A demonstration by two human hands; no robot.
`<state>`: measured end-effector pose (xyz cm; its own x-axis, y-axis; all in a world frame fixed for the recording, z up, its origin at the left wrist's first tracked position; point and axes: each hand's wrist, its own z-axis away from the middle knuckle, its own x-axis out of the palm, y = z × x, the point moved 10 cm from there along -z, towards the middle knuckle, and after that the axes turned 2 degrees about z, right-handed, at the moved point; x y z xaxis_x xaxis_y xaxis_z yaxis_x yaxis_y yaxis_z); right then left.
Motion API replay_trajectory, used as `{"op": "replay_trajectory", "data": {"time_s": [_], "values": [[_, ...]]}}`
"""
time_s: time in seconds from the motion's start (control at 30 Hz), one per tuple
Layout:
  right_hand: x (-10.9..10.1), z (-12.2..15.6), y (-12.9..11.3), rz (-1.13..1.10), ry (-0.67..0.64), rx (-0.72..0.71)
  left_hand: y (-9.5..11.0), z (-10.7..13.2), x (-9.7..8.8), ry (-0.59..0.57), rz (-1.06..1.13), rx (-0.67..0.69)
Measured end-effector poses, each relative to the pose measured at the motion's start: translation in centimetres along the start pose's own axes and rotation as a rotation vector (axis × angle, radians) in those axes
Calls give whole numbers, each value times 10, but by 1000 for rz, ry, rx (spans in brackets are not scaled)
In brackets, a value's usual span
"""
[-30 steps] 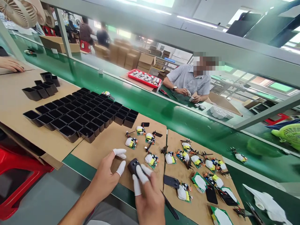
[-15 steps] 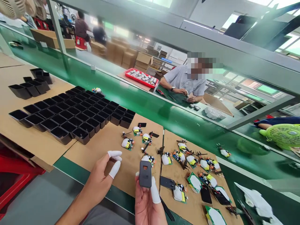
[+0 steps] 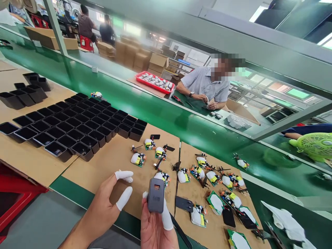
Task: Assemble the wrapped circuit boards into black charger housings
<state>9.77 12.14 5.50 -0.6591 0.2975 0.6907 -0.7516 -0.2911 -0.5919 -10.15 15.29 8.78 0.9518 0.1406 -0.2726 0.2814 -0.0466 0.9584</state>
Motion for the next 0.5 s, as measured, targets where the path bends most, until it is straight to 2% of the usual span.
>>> {"op": "replay_trajectory", "data": {"time_s": [0.07, 0.13, 0.23, 0.33, 0.4, 0.5], "values": [[-1, -2, 5, -35, 16, 16, 2, 7, 1, -22, 26, 84], [-2, -6, 9, -60, 22, 34, 15, 12, 3, -53, 59, 189], [-2, -10, 15, -46, -18, 94, 51, 13, 6, -89, 131, 312], [-3, -10, 20, -53, -16, 143, 86, 5, 9, -97, 140, 359], [-3, -8, 19, -79, 11, 137, 98, -1, 12, -92, 142, 348], [7, -4, 15, -78, -47, 102, 87, -10, 16, -45, 145, 192]]}}
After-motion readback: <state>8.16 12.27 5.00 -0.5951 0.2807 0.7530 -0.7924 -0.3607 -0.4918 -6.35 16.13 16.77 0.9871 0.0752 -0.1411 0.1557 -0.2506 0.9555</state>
